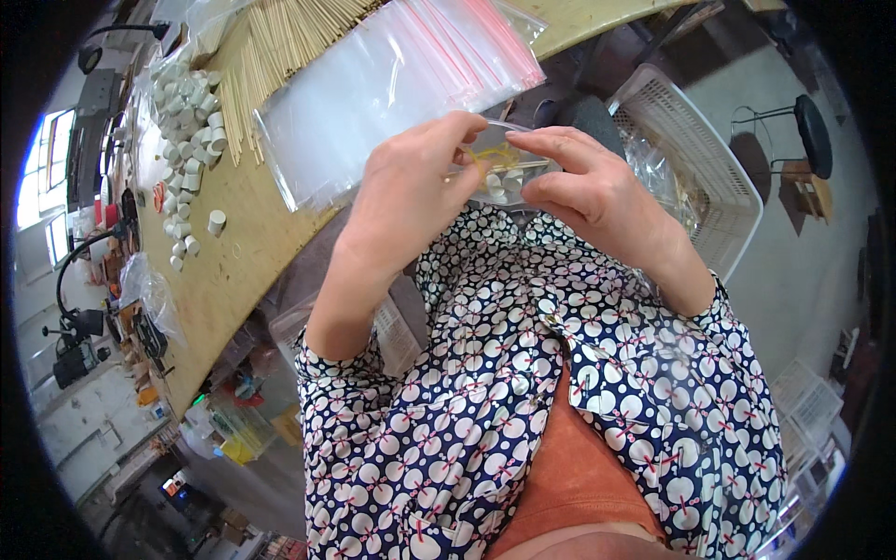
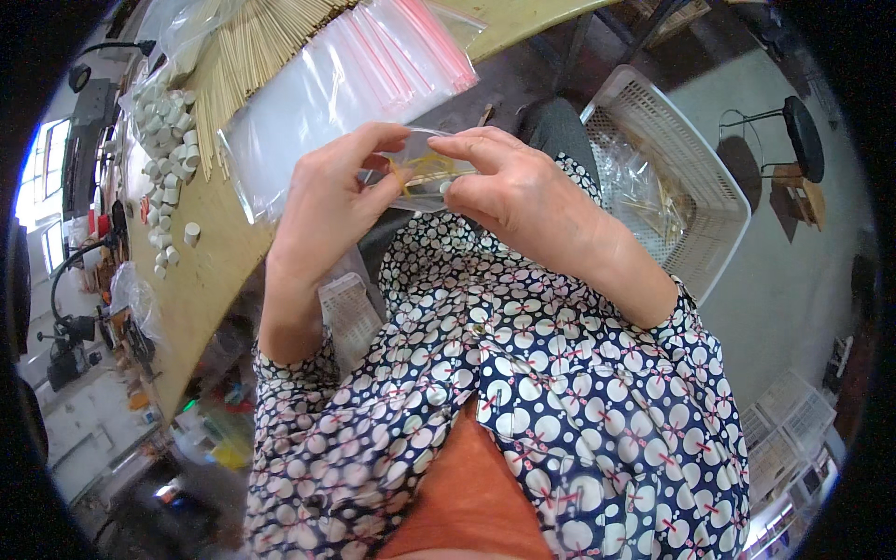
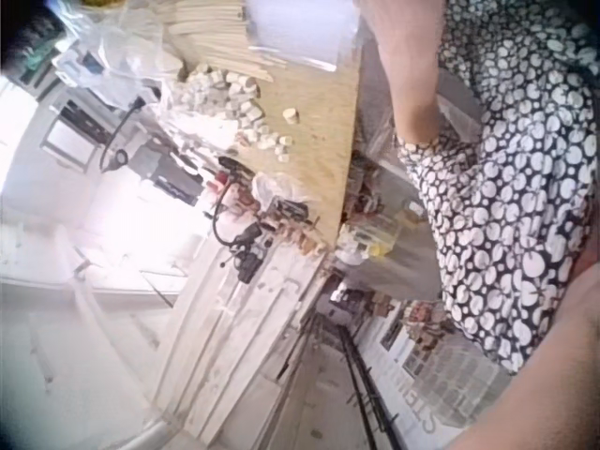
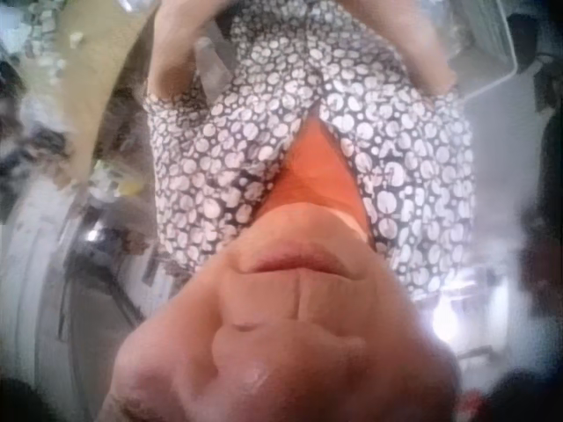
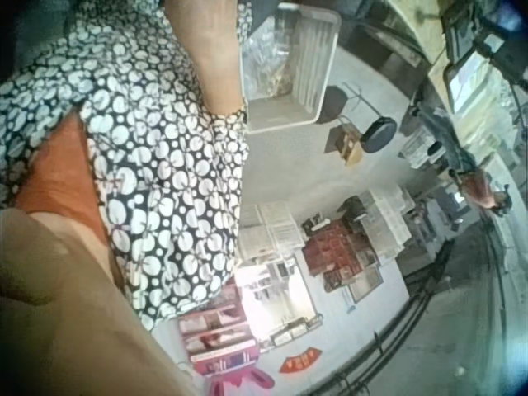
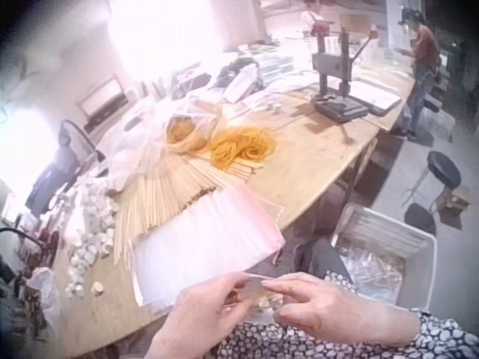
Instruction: The person repeatedly opens small zip-top bags, places a white cylindrical object and a wooden stick into each bag, then seals the bags. The person also adds a yellow rubber band to some bags. The filled bags are placed into a white basket on the table.
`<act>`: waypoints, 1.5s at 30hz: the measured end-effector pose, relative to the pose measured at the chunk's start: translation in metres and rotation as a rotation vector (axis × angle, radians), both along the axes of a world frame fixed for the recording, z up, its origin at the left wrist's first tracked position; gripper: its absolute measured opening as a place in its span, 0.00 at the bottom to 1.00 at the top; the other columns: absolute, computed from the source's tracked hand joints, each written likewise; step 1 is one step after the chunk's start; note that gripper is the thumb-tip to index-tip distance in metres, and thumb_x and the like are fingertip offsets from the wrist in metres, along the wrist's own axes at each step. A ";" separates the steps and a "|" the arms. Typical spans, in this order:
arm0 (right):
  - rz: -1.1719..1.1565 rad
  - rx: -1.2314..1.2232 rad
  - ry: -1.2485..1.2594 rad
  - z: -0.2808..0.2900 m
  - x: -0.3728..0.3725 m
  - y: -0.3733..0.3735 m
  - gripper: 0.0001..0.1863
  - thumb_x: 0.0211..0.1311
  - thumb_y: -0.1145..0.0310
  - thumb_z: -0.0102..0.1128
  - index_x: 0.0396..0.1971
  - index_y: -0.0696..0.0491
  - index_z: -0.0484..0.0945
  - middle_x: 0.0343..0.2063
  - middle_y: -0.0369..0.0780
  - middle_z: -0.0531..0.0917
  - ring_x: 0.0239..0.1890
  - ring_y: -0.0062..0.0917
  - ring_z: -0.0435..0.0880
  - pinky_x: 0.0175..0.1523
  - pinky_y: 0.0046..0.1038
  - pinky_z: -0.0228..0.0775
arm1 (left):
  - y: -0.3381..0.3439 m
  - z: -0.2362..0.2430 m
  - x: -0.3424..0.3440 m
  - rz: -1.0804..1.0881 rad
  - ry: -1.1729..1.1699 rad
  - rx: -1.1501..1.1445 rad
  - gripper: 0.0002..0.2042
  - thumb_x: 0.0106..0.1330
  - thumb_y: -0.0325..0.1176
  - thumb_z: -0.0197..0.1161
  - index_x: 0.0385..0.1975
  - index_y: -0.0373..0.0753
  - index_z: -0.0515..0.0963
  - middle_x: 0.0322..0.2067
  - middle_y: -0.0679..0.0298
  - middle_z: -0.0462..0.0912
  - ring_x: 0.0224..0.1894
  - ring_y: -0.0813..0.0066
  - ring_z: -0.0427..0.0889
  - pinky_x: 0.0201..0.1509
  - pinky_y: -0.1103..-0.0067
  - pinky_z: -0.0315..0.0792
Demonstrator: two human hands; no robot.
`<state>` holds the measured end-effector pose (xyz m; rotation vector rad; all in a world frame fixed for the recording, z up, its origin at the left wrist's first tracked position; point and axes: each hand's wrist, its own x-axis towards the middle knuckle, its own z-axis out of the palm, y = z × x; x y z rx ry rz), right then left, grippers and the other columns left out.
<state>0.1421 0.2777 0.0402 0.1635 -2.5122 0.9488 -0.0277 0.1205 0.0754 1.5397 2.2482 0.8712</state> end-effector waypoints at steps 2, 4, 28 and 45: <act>-0.015 -0.040 -0.027 0.000 0.002 0.000 0.06 0.55 0.76 0.70 0.32 0.58 0.82 0.56 0.47 0.82 0.54 0.42 0.82 0.56 0.36 0.79 | -0.016 0.004 -0.003 0.038 -0.089 0.063 0.18 0.61 0.23 0.68 0.52 0.38 0.81 0.45 0.59 0.88 0.44 0.73 0.88 0.40 0.78 0.79; -0.047 -0.056 -0.023 0.000 0.005 0.002 0.07 0.55 0.76 0.71 0.34 0.57 0.84 0.56 0.44 0.83 0.53 0.40 0.83 0.54 0.35 0.80 | -0.031 0.003 -0.009 0.086 -0.152 0.193 0.23 0.59 0.23 0.70 0.57 0.37 0.79 0.49 0.56 0.87 0.49 0.69 0.87 0.47 0.73 0.81; -0.088 -0.949 -0.220 -0.015 0.011 0.023 0.08 0.70 0.76 0.62 0.46 0.61 0.82 0.38 0.39 0.88 0.41 0.20 0.88 0.50 0.22 0.80 | -0.068 -0.071 0.024 0.215 -0.502 0.498 0.11 0.75 0.32 0.61 0.40 0.30 0.86 0.33 0.62 0.89 0.31 0.80 0.84 0.37 0.83 0.79; -0.252 -0.169 -0.081 -0.023 0.001 -0.010 0.04 0.65 0.75 0.65 0.39 0.56 0.82 0.31 0.42 0.87 0.32 0.26 0.89 0.36 0.26 0.78 | 0.006 -0.067 0.047 0.086 0.073 0.379 0.05 0.54 0.22 0.69 0.29 0.36 0.81 0.28 0.60 0.82 0.30 0.63 0.82 0.36 0.73 0.76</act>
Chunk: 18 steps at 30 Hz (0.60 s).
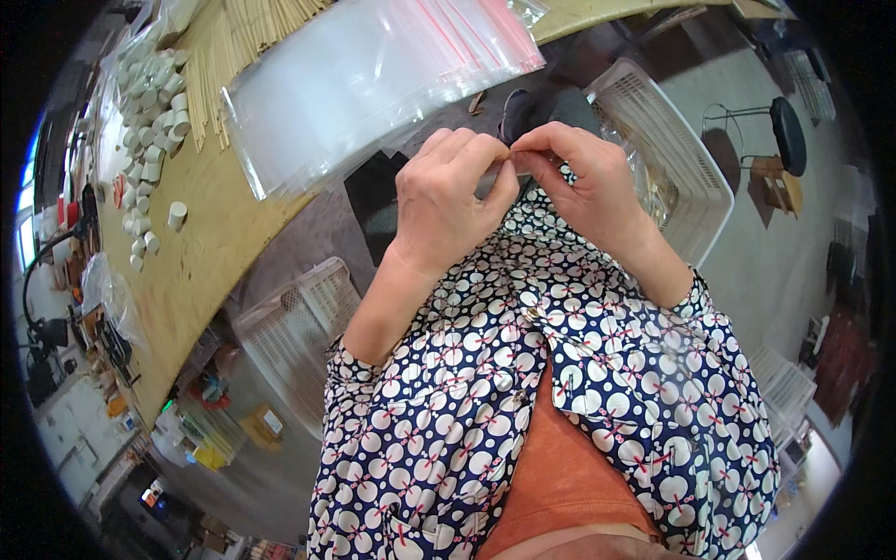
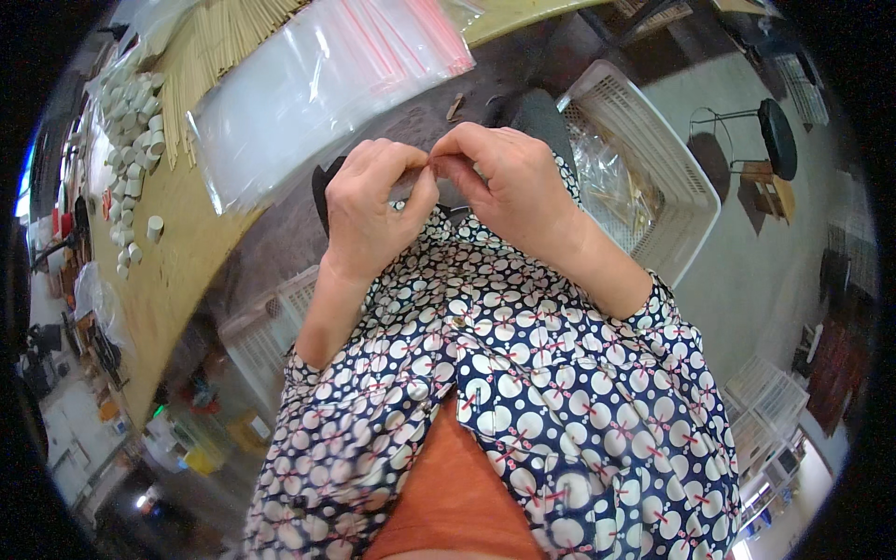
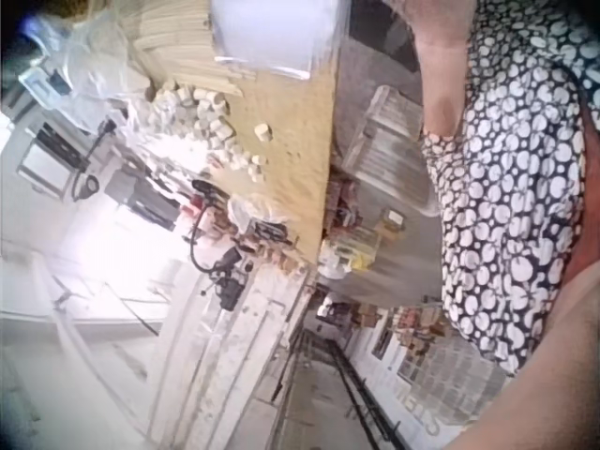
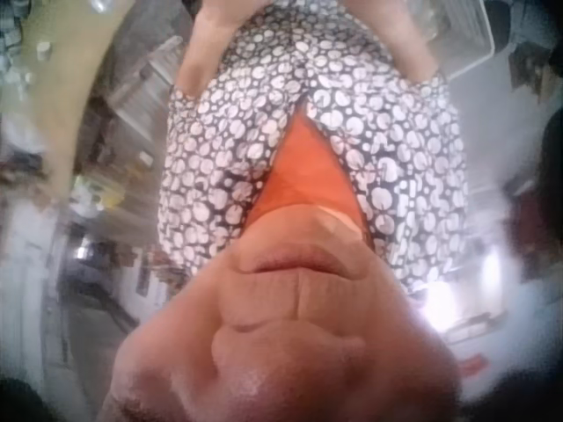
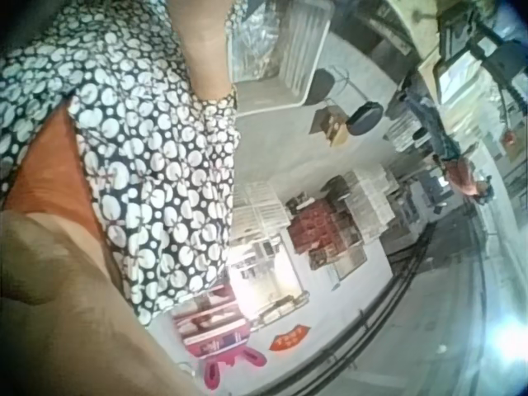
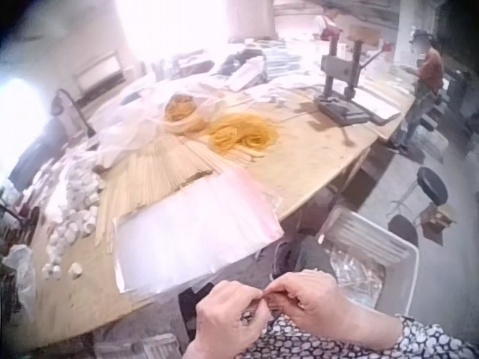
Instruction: The person repeatedly opens small zip-top bags, places a white cylindrical object and a wooden stick into each bag, then seals the bags. The person also adds a yellow rubber band to some bags. The filled bags are placed into a white basket on the table.
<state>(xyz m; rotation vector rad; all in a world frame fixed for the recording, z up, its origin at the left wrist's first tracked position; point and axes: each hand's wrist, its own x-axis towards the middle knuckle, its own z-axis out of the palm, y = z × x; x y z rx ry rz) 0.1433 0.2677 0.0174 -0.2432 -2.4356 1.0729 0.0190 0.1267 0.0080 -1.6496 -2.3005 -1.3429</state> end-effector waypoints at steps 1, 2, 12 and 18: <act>0.015 -0.025 -0.005 -0.003 0.001 0.002 0.05 0.65 0.75 0.66 0.39 0.57 0.81 0.30 0.42 0.87 0.32 0.26 0.89 0.35 0.26 0.78 | -0.002 0.003 -0.002 -0.005 0.044 -0.038 0.05 0.53 0.22 0.68 0.28 0.37 0.80 0.27 0.61 0.81 0.30 0.62 0.81 0.35 0.72 0.76; -0.001 -0.084 -0.018 -0.004 0.001 0.004 0.05 0.65 0.75 0.66 0.39 0.57 0.81 0.30 0.42 0.87 0.32 0.26 0.89 0.36 0.26 0.78 | -0.006 0.008 -0.004 -0.019 0.080 -0.087 0.05 0.53 0.23 0.68 0.27 0.38 0.79 0.26 0.62 0.80 0.30 0.62 0.80 0.35 0.72 0.75; -0.041 -0.414 -0.050 -0.010 0.016 0.040 0.04 0.70 0.75 0.62 0.39 0.59 0.81 0.31 0.37 0.87 0.37 0.19 0.89 0.43 0.21 0.80 | -0.052 0.028 -0.026 -0.144 0.151 -0.314 0.05 0.51 0.22 0.65 0.24 0.38 0.76 0.23 0.61 0.74 0.28 0.63 0.76 0.32 0.71 0.71; -0.087 -0.450 -0.044 -0.008 0.024 0.051 0.04 0.72 0.76 0.60 0.40 0.60 0.81 0.31 0.35 0.86 0.37 0.17 0.87 0.45 0.20 0.78 | -0.042 0.023 -0.032 -0.215 0.114 -0.273 0.05 0.52 0.21 0.64 0.25 0.37 0.75 0.22 0.60 0.73 0.27 0.62 0.75 0.31 0.70 0.70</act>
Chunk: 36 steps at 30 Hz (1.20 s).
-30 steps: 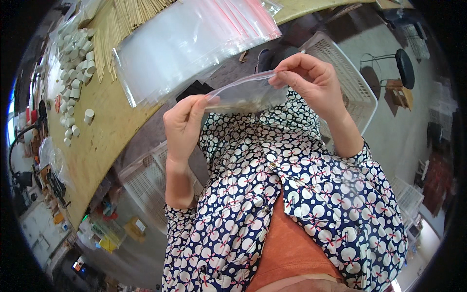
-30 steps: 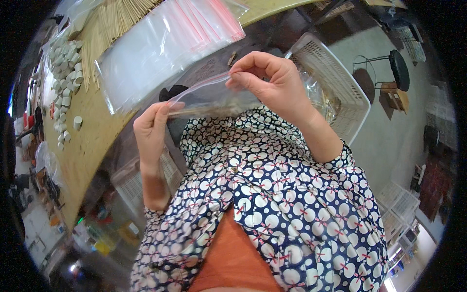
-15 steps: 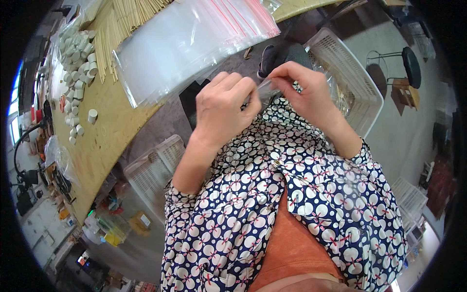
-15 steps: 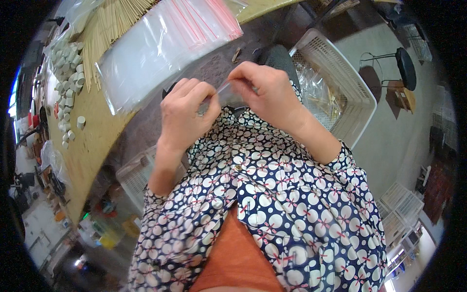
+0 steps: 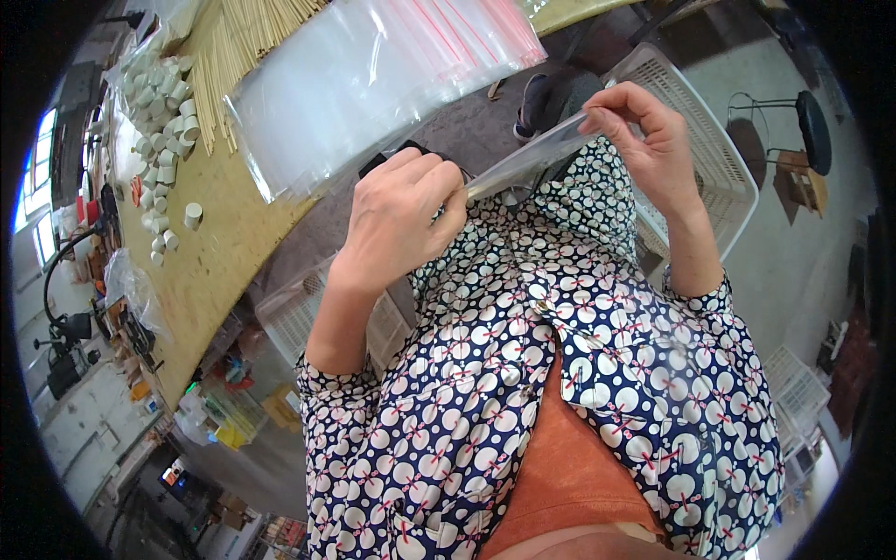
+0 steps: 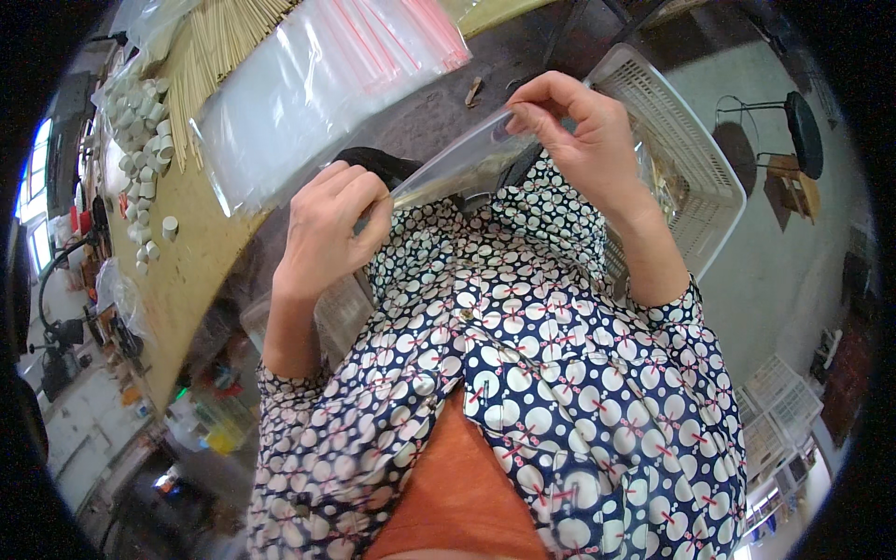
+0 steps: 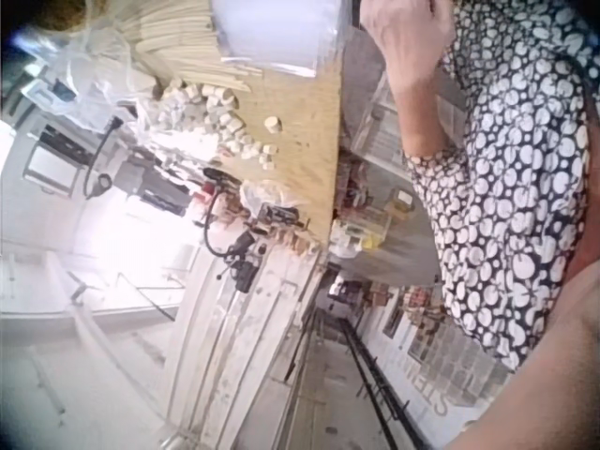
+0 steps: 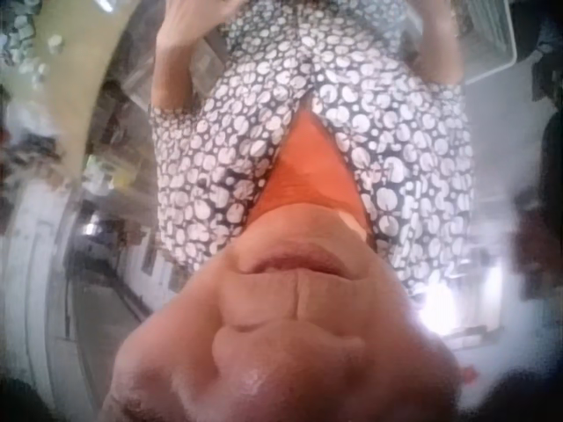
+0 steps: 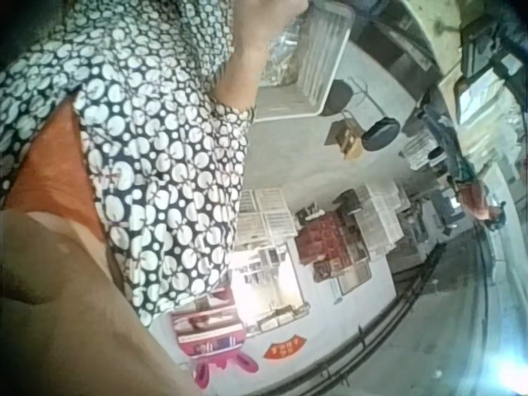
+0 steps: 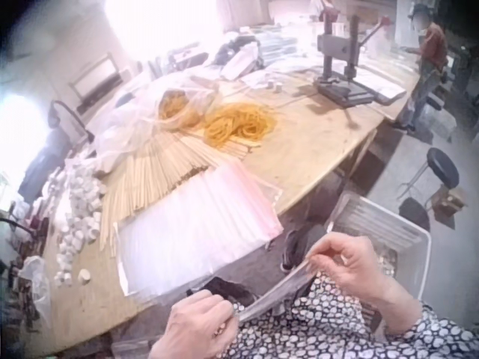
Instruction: The person repeatedly opens small zip-top bags, places a white cylindrical object and a wooden stick into each bag, then seals the bags. The person also adds a yellow rubber band to some bags. The filled bags are placed into a white basket on the table.
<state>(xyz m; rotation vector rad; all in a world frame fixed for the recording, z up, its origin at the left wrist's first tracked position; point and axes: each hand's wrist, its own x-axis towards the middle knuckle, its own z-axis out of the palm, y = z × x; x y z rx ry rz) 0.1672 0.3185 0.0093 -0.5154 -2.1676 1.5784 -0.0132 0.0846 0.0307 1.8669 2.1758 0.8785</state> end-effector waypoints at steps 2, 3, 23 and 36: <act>-0.023 0.006 0.012 0.000 0.006 0.006 0.04 0.72 0.76 0.60 0.40 0.60 0.81 0.31 0.35 0.86 0.38 0.16 0.86 0.45 0.19 0.78 | 0.008 -0.001 -0.003 -0.025 -0.021 -0.027 0.05 0.54 0.21 0.65 0.25 0.36 0.75 0.23 0.60 0.74 0.28 0.61 0.75 0.32 0.70 0.71; -0.027 0.023 0.024 0.000 0.008 0.009 0.04 0.72 0.76 0.60 0.40 0.60 0.81 0.31 0.35 0.86 0.38 0.16 0.86 0.45 0.19 0.77 | 0.012 -0.001 -0.004 -0.039 -0.031 -0.042 0.04 0.55 0.21 0.65 0.25 0.36 0.75 0.23 0.60 0.74 0.28 0.61 0.75 0.33 0.70 0.71; 0.160 0.576 0.004 0.008 -0.010 -0.013 0.15 0.56 0.71 0.71 0.44 0.53 0.83 0.38 0.41 0.87 0.42 0.35 0.85 0.52 0.34 0.73 | 0.044 -0.014 0.018 0.183 -0.325 0.228 0.05 0.61 0.18 0.68 0.34 0.34 0.81 0.31 0.65 0.83 0.30 0.83 0.80 0.34 0.84 0.75; 0.193 0.436 -0.053 0.010 -0.018 -0.025 0.03 0.61 0.72 0.67 0.32 0.55 0.83 0.27 0.39 0.85 0.33 0.33 0.83 0.44 0.32 0.70 | 0.029 -0.026 0.023 0.232 -0.532 0.250 0.06 0.59 0.17 0.68 0.33 0.34 0.83 0.30 0.65 0.86 0.33 0.80 0.86 0.37 0.82 0.80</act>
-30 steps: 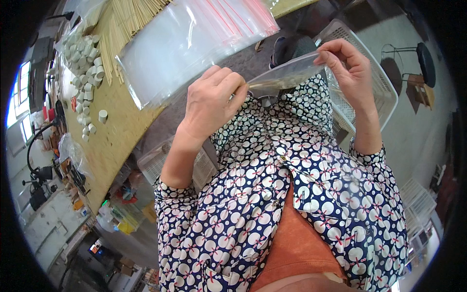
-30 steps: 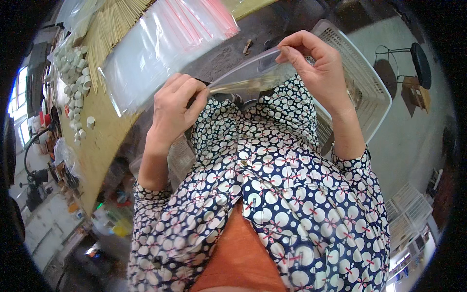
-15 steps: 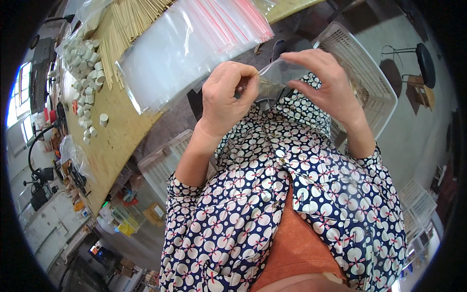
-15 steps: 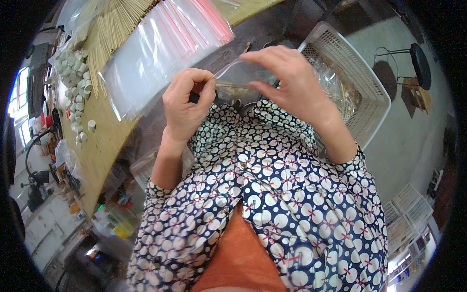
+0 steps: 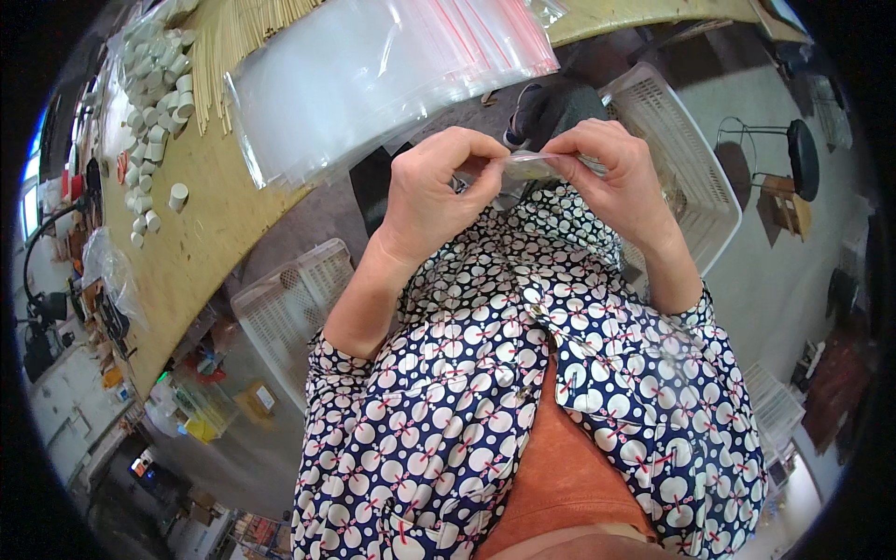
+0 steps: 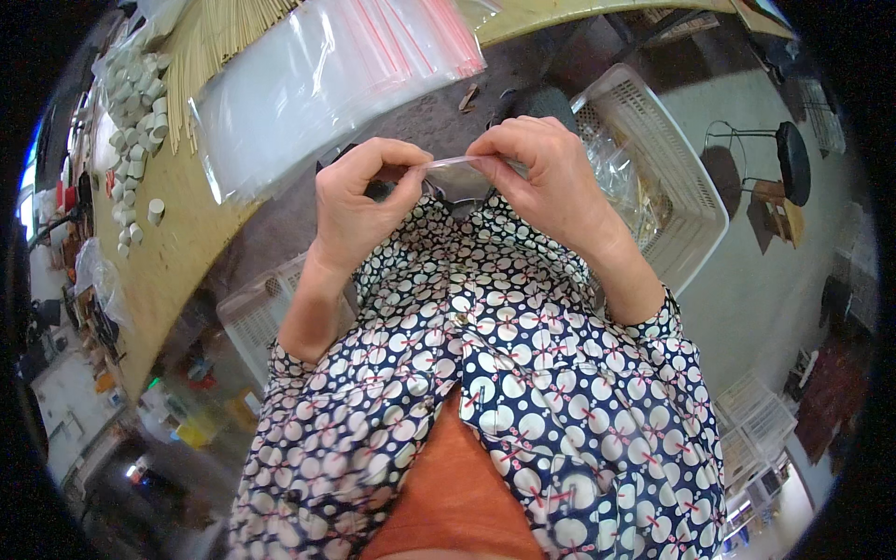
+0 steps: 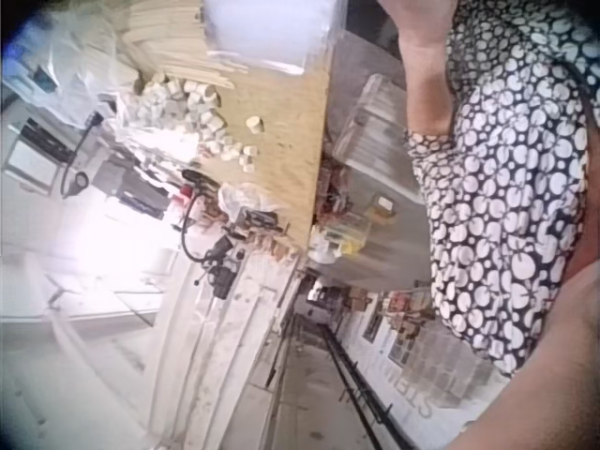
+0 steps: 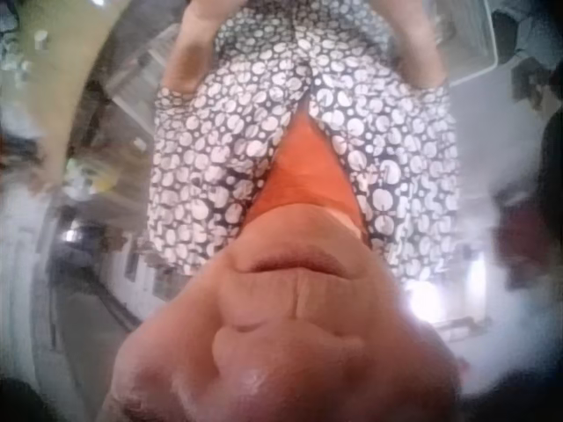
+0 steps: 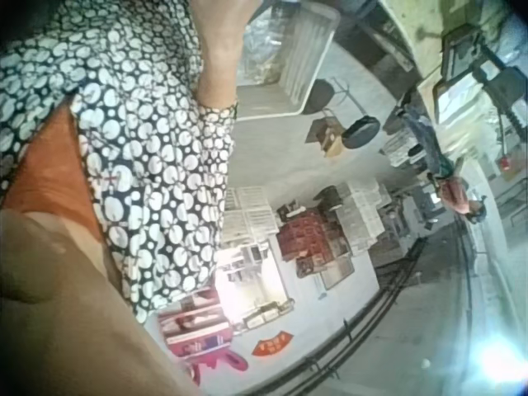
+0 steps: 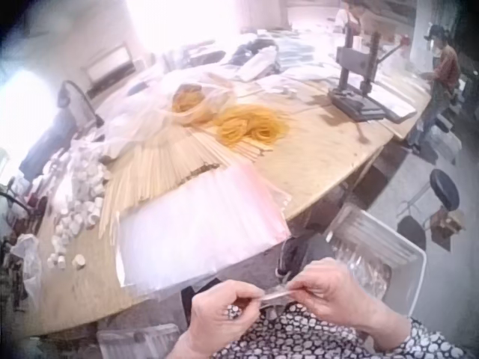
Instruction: The person repeatedly opens small zip-top bags, places a white cylindrical object and a wooden stick into each bag, then seals the bags. The person also adds a yellow rubber band to some bags. The filled bags are placed into a white basket on the table.
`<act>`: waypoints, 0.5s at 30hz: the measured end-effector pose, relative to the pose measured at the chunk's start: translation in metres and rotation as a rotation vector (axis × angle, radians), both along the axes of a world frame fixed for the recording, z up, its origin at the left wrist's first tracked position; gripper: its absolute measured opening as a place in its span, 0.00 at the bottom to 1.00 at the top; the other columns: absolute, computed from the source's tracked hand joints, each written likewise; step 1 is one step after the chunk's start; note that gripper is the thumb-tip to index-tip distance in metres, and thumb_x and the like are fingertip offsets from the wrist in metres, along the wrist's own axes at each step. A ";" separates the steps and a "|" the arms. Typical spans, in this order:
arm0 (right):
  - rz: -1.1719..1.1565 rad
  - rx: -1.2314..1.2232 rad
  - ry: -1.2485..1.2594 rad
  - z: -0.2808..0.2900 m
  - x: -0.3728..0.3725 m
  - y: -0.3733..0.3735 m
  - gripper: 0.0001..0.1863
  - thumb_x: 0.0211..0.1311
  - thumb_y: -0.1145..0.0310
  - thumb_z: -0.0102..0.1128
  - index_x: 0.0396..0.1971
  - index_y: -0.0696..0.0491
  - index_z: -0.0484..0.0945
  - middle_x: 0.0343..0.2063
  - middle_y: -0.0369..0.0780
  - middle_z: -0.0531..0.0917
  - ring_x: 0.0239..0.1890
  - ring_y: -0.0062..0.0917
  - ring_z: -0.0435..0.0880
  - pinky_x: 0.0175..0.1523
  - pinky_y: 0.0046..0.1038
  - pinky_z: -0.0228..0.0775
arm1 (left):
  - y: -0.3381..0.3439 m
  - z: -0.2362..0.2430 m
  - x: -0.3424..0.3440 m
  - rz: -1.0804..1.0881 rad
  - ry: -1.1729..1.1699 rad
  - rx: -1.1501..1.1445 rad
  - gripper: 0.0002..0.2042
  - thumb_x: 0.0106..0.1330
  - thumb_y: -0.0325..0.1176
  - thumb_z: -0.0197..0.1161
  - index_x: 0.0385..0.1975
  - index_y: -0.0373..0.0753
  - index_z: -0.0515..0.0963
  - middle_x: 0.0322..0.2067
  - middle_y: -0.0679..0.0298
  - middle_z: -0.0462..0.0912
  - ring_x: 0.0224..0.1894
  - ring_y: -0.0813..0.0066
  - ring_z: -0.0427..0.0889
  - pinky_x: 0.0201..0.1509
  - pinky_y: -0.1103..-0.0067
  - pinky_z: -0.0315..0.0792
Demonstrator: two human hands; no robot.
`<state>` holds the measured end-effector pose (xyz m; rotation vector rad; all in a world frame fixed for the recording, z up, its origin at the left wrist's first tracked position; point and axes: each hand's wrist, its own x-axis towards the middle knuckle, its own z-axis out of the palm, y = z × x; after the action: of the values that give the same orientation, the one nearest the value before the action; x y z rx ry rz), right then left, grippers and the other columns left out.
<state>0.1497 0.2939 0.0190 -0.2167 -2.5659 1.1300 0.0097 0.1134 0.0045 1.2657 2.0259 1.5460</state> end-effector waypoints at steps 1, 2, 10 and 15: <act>0.019 0.042 0.005 0.001 0.000 0.001 0.02 0.60 0.72 0.67 0.31 0.54 0.83 0.27 0.38 0.84 0.33 0.33 0.83 0.44 0.32 0.69 | 0.000 0.000 -0.003 -0.009 0.141 0.006 0.06 0.58 0.17 0.68 0.32 0.34 0.83 0.29 0.64 0.86 0.32 0.79 0.86 0.37 0.82 0.80; 0.029 0.062 0.018 0.002 -0.001 0.001 0.02 0.60 0.73 0.67 0.31 0.54 0.83 0.26 0.38 0.84 0.33 0.32 0.82 0.44 0.32 0.69 | -0.001 0.000 -0.008 -0.019 0.281 0.010 0.06 0.56 0.18 0.69 0.32 0.35 0.83 0.28 0.64 0.86 0.31 0.77 0.86 0.36 0.81 0.80; 0.112 0.113 0.036 0.007 -0.004 0.001 0.03 0.57 0.74 0.69 0.31 0.53 0.83 0.25 0.36 0.84 0.32 0.30 0.82 0.44 0.32 0.69 | -0.012 0.012 -0.017 -0.101 0.231 -0.036 0.05 0.54 0.20 0.69 0.28 0.37 0.81 0.26 0.63 0.84 0.27 0.72 0.85 0.32 0.78 0.79; 0.147 0.048 0.001 0.009 -0.001 0.002 0.03 0.58 0.73 0.70 0.31 0.53 0.84 0.26 0.36 0.84 0.32 0.30 0.82 0.44 0.31 0.69 | -0.013 0.016 -0.016 -0.096 0.203 -0.025 0.06 0.53 0.21 0.69 0.25 0.40 0.78 0.23 0.64 0.82 0.25 0.70 0.84 0.29 0.78 0.78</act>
<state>0.1484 0.2962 0.0284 -0.0166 -2.6412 1.1161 -0.0063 0.1007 0.0205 1.5409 2.0627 1.3947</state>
